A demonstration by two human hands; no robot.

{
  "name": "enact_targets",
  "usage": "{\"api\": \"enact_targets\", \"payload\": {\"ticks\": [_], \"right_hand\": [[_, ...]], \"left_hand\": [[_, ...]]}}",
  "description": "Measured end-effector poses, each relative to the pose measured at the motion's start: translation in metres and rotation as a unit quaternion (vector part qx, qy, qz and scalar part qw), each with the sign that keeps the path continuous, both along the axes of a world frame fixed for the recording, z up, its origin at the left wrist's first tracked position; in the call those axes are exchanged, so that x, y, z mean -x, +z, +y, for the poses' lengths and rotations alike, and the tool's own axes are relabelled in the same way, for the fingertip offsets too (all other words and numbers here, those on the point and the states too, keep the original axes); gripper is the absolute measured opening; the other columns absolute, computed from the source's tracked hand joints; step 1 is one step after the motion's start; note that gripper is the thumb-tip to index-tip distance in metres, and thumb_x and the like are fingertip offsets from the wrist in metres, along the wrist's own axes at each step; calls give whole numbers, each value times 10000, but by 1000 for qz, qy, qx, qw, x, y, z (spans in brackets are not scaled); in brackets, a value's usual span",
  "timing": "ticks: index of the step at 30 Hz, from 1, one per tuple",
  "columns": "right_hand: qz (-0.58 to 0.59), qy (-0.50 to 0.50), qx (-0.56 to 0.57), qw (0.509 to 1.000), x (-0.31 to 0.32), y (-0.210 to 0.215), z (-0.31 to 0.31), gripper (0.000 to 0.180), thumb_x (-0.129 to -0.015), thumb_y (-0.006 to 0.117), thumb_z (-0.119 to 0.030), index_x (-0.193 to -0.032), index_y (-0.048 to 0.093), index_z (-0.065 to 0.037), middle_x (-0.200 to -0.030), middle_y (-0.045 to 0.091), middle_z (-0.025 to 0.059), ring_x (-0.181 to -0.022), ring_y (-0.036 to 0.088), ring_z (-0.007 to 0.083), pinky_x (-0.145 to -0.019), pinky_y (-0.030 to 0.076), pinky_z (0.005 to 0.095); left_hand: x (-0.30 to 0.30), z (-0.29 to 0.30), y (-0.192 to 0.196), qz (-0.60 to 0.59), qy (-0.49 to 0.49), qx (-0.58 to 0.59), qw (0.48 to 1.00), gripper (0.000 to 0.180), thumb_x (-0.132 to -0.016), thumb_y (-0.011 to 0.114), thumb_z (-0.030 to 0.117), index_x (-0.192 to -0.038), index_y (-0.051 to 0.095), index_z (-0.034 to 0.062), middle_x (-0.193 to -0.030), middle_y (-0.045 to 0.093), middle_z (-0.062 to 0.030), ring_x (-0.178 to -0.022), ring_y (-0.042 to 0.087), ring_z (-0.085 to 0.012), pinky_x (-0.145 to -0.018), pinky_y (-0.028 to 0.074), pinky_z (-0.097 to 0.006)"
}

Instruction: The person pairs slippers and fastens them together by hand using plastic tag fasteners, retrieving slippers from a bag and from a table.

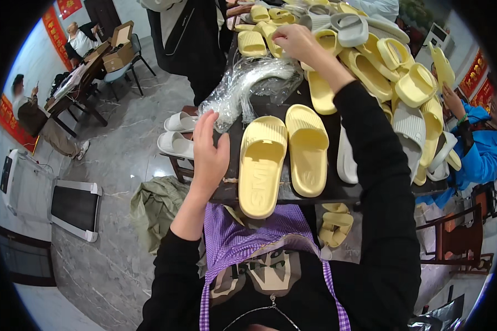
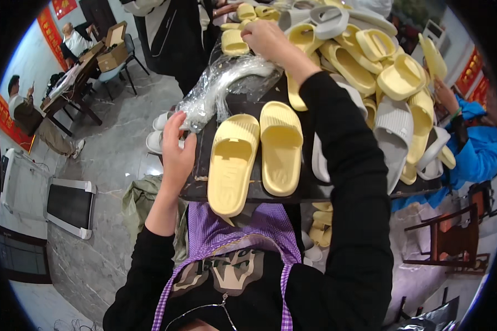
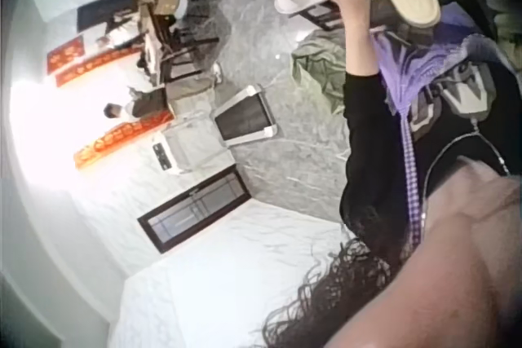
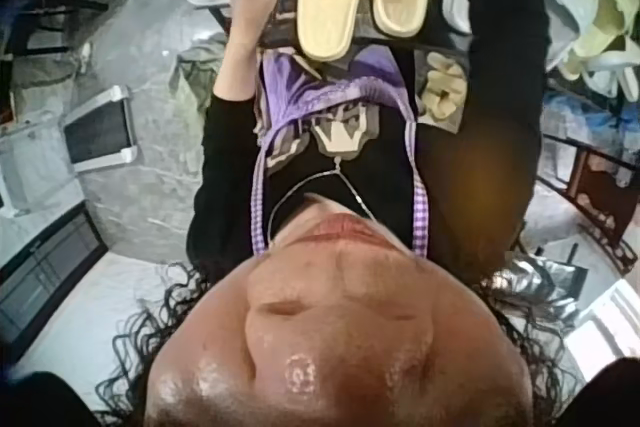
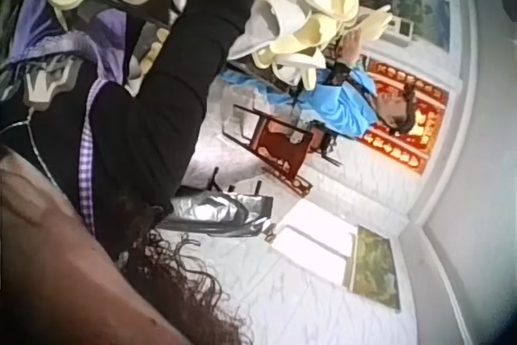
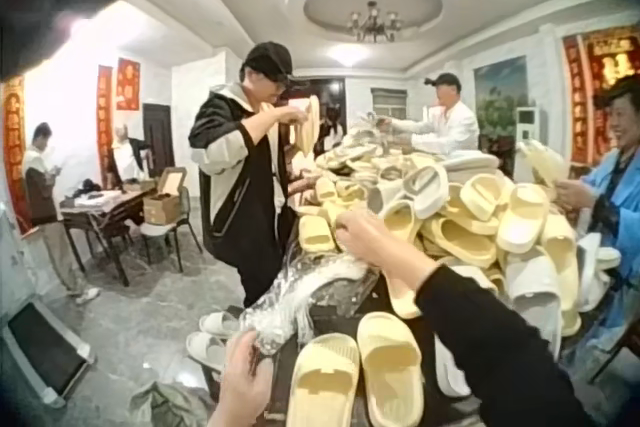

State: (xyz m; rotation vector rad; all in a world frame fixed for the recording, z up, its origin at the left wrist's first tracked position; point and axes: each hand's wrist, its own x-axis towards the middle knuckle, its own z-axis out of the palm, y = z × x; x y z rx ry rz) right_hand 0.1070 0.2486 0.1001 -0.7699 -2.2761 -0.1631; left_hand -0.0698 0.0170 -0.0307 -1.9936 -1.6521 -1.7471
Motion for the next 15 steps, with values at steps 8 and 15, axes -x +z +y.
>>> {"api": "enact_targets", "payload": {"ticks": [8,15], "right_hand": [[-69,-137,16,988,78,-49,87,208,-715,538,-146,-868,654,-63,-819,631,182,-752,613,336,-673,487,414],[0,-123,42,992,59,-69,101,124,-680,576,-119,-721,666,-44,-725,618,193,-729,611,340,-680,483,414]], "left_hand": [[38,90,24,146,62,-49,986,419,-723,569,74,-1118,472,-26,-1183,456,-194,-1092,423,-356,-917,344,-422],[36,170,35,165,62,2,984,501,-724,602,131,-1184,439,20,-1226,429,-155,-1102,416,-352,-899,353,-440]]}}
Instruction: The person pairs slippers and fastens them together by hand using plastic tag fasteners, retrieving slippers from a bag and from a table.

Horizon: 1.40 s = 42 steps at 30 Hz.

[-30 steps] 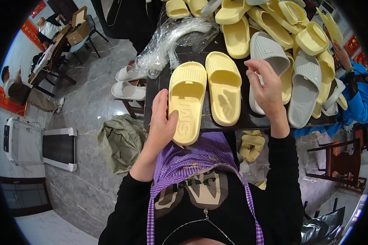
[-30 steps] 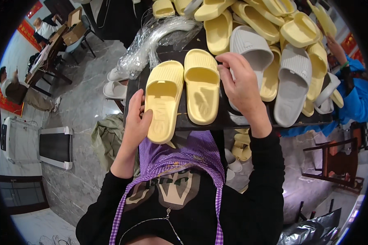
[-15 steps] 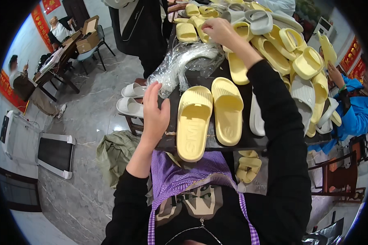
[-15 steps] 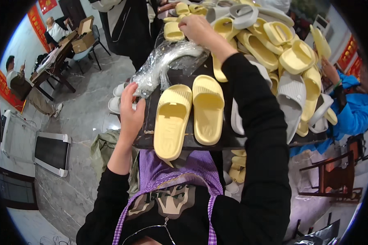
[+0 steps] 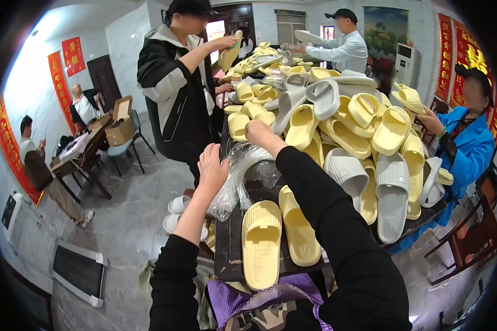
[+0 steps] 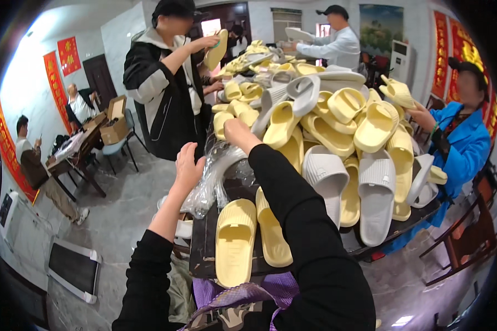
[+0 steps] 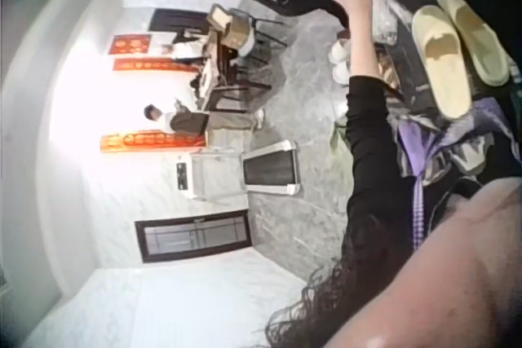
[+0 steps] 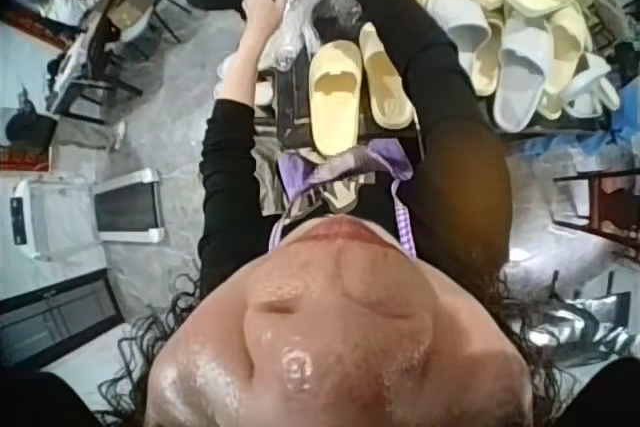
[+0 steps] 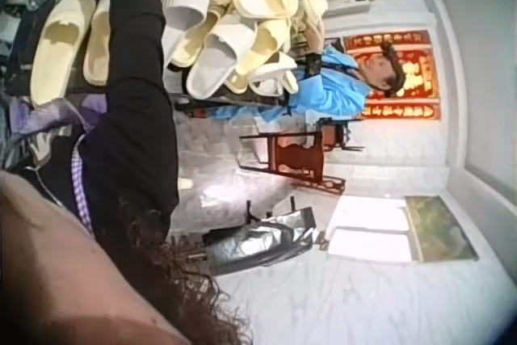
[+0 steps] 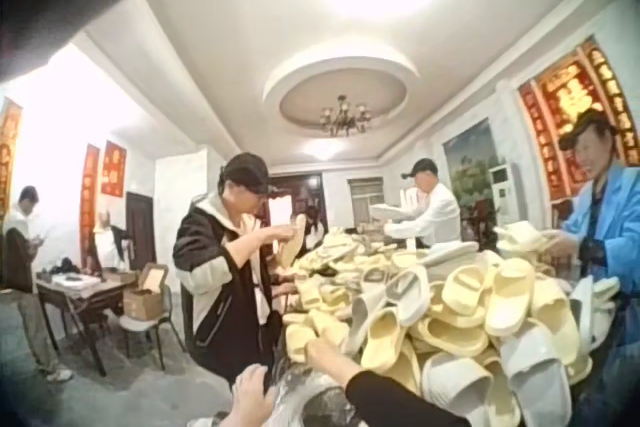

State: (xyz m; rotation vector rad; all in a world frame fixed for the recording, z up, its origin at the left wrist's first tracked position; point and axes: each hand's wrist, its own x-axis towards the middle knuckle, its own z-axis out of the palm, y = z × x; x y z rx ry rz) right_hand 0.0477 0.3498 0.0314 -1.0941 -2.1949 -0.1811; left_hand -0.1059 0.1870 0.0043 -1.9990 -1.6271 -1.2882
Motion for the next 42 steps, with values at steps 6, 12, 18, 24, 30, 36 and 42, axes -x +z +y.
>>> {"api": "enact_targets", "payload": {"ticks": [6,12,18,24,30,36,42], "right_hand": [[32,89,112,989,-7,13,-10,134,-682,532,-64,-713,644,3,-785,610,230,-757,593,386,-681,481,441],[160,21,7,987,-27,-17,21,177,-666,603,-122,-808,669,-40,-812,627,189,-805,603,339,-731,473,395],[16,48,119,992,-12,-26,14,184,-711,548,-106,-829,654,-12,-834,627,185,-822,602,338,-731,470,410],[36,49,92,994,-18,-29,-1,167,-720,521,-84,-783,645,8,-813,624,198,-799,609,336,-699,476,415],[44,22,94,994,-23,-12,-20,155,-707,543,-59,-828,615,6,-838,621,207,-796,620,331,-681,499,404],[168,39,33,984,-33,-7,-23,130,-736,484,-48,-807,547,41,-798,598,250,-780,592,382,-691,474,427],[260,25,-29,965,-38,22,-41,94,-730,479,-34,-812,512,-1,-754,597,198,-744,605,361,-652,488,437]], "left_hand": [[-10,46,7,-1,21,26,999,522,-729,606,168,-1215,441,73,-1197,467,-141,-1084,441,-347,-894,370,-422],[-35,85,-3,-43,35,119,991,459,-748,579,152,-1192,490,73,-988,593,-141,-896,569,-301,-762,449,-389],[-23,91,-18,-34,3,9,999,333,-775,531,113,-1100,566,49,-786,627,-147,-719,604,-281,-659,469,-363],[-38,76,-7,-124,-32,68,989,281,-784,498,72,-1041,614,70,-694,619,-143,-641,603,-268,-633,471,-357],[-35,78,-8,-104,-32,64,992,332,-785,460,52,-1089,594,41,-603,586,-72,-544,549,-129,-567,447,-268],[-44,80,-16,-105,-18,87,990,302,-794,457,70,-1048,620,53,-598,597,-72,-550,566,-138,-561,449,-270],[-33,86,-30,-73,8,88,993,264,-793,467,85,-988,642,47,-626,622,-83,-571,589,-144,-560,452,-280]]}}
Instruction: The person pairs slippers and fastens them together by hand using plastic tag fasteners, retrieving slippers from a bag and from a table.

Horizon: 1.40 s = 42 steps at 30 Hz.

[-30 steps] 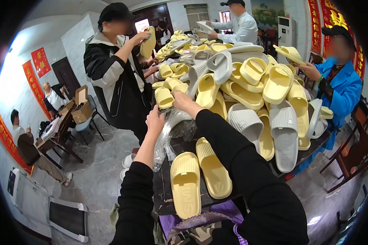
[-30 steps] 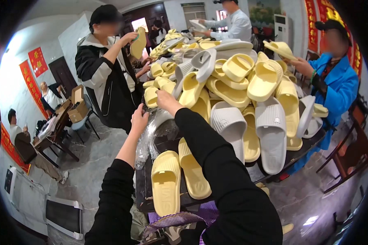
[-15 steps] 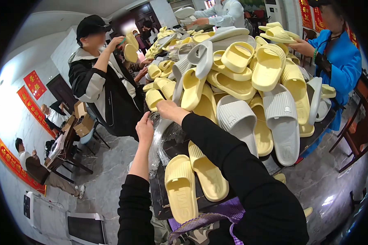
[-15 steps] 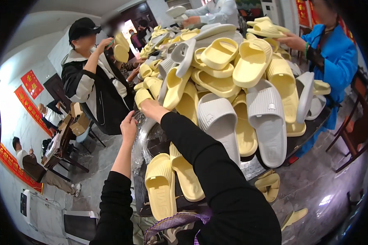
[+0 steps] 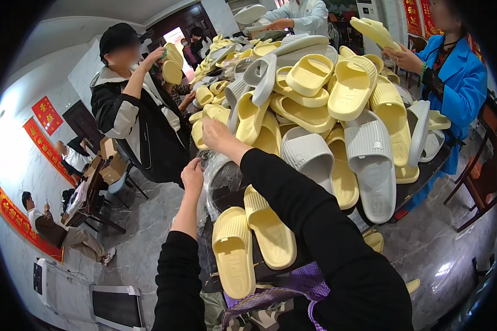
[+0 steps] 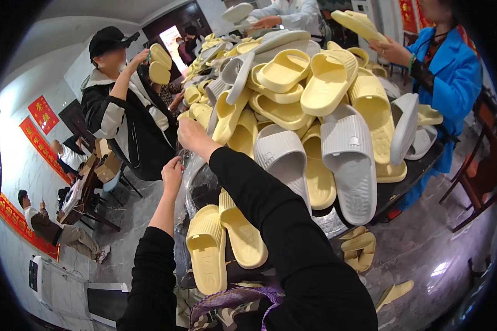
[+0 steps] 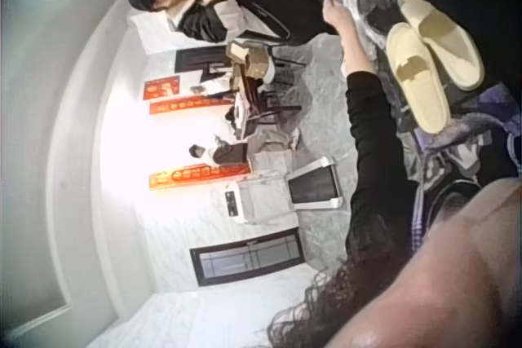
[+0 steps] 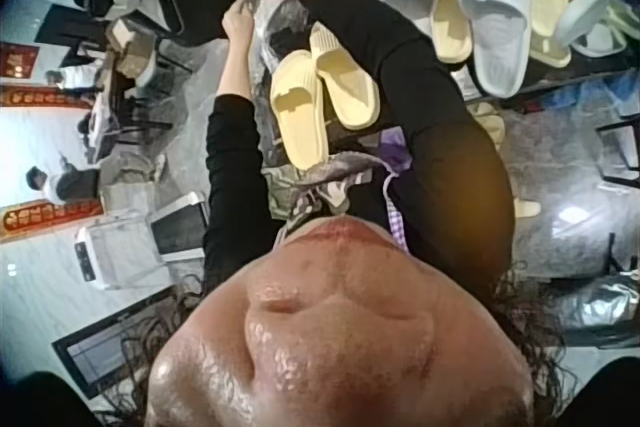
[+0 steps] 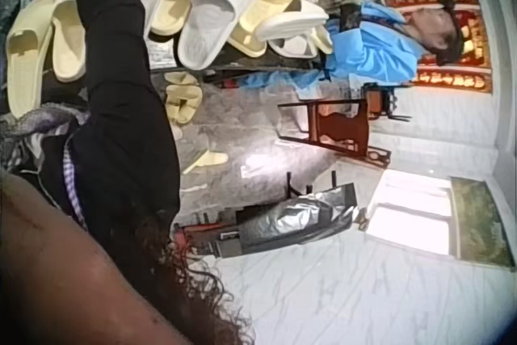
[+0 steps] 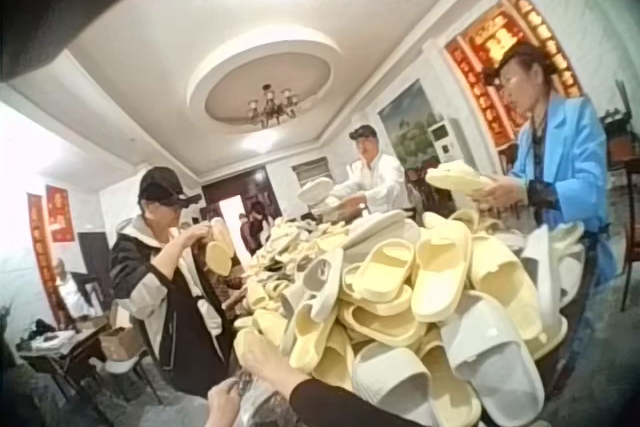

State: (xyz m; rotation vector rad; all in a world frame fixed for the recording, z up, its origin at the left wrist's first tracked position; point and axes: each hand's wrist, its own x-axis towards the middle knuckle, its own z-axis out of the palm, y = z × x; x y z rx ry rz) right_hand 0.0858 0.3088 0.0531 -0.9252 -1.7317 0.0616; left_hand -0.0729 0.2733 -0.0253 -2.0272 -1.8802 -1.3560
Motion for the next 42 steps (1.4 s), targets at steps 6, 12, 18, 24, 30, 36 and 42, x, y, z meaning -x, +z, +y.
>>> {"api": "enact_targets", "payload": {"ticks": [6,12,18,24,30,36,42], "right_hand": [[-23,-15,-9,1000,-19,27,-7,102,-748,450,-28,-841,481,4,-761,593,217,-750,592,377,-664,475,437],[-16,-22,-24,999,-41,45,-20,106,-770,420,-35,-838,477,23,-752,583,242,-761,572,396,-685,446,454],[118,-44,-21,992,-69,65,-14,111,-785,442,-53,-837,497,27,-743,582,235,-736,576,380,-680,460,419],[362,29,8,932,-102,82,6,122,-774,484,-101,-761,558,-5,-723,592,207,-706,593,353,-649,483,407],[361,121,108,919,-101,96,-49,143,-776,506,-99,-760,583,20,-648,593,145,-515,586,233,-436,480,340],[267,209,194,920,-93,95,-95,128,-781,502,-58,-749,560,52,-615,580,94,-440,543,128,-343,446,261],[124,232,282,923,-75,70,-132,209,-759,516,-103,-643,597,51,-526,570,104,-413,556,171,-339,453,304]], "left_hand": [[-1,6,-11,-22,-19,22,999,229,-792,498,110,-944,653,34,-650,637,-83,-586,601,-153,-573,456,-279],[9,12,-28,-28,-35,30,999,205,-792,516,130,-900,661,35,-663,643,-83,-614,612,-161,-600,464,-271],[-3,6,-25,20,-15,80,996,192,-780,524,138,-878,668,58,-686,649,-98,-654,630,-205,-638,476,-305],[-12,9,-20,108,3,50,993,186,-755,545,153,-874,671,87,-749,644,-105,-732,623,-258,-690,476,-363],[-6,-11,-3,268,107,-149,946,297,-714,591,161,-1007,632,163,-867,621,-118,-820,594,-307,-775,450,-405],[-30,-40,52,112,-8,-169,979,288,-780,586,127,-1065,584,86,-877,619,-76,-785,594,-216,-750,458,-321],[-86,-115,117,-379,-349,-4,857,211,-867,554,119,-1017,573,-28,-843,606,-14,-702,549,-71,-648,442,-199]]}}
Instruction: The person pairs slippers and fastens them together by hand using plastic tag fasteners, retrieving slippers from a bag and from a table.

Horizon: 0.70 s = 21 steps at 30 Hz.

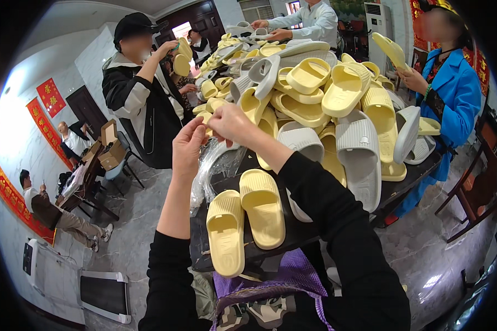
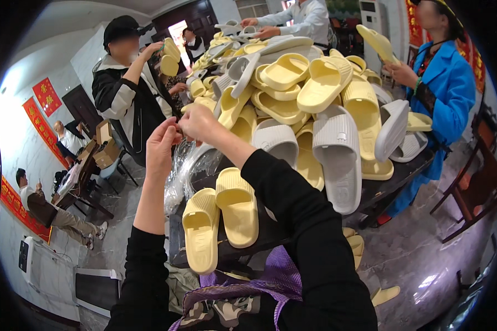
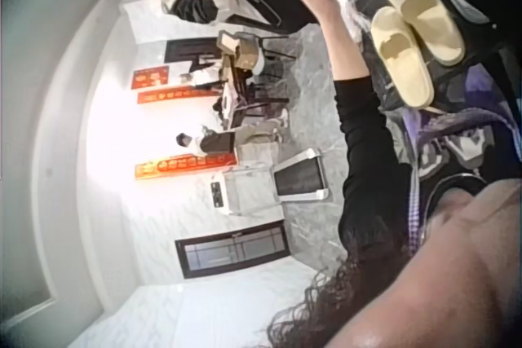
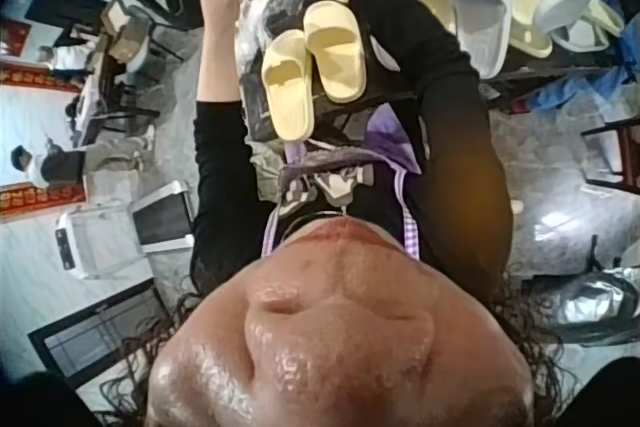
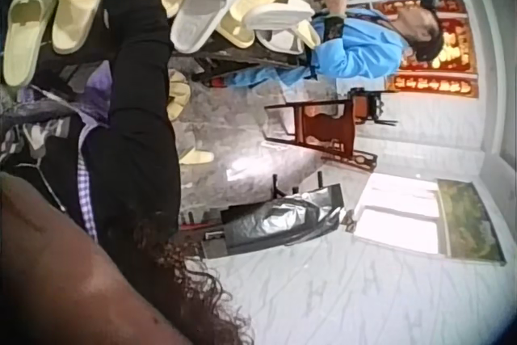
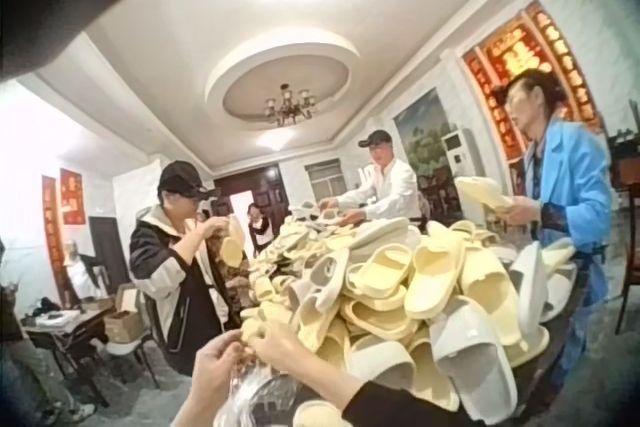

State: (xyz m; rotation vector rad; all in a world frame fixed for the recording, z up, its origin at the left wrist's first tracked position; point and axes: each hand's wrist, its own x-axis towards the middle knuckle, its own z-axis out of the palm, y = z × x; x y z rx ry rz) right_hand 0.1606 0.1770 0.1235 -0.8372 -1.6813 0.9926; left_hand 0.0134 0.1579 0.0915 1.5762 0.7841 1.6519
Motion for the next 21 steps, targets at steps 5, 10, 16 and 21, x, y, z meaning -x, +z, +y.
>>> {"api": "enact_targets", "payload": {"ticks": [5,10,16,21], "right_hand": [[-68,64,19,995,11,-17,-29,180,-756,534,-117,-697,577,48,-556,557,79,-408,521,135,-319,403,262],[-155,138,58,977,2,-35,-64,165,-745,537,-120,-708,577,36,-562,561,71,-417,526,134,-332,413,264],[-160,159,39,973,-24,-46,-111,148,-729,547,-116,-721,581,28,-566,568,76,-421,530,130,-369,425,257],[-144,59,-125,980,-56,-71,-119,137,-751,568,-104,-748,592,31,-590,589,101,-507,568,146,-485,436,268]], "left_hand": [[18,-17,0,40,-18,14,999,229,-841,596,130,-1031,577,2,-755,598,-26,-616,510,-54,-563,419,-196],[26,-39,2,-126,-81,153,977,171,-847,586,146,-961,586,19,-712,596,-46,-565,494,-75,-514,399,-203],[42,-54,-8,-214,-144,239,936,134,-875,538,157,-913,567,32,-698,574,-39,-557,478,-95,-495,378,-223],[56,-62,-11,-250,-143,237,928,133,-881,524,154,-932,559,36,-694,560,-32,-554,468,-103,-495,375,-237]]}}
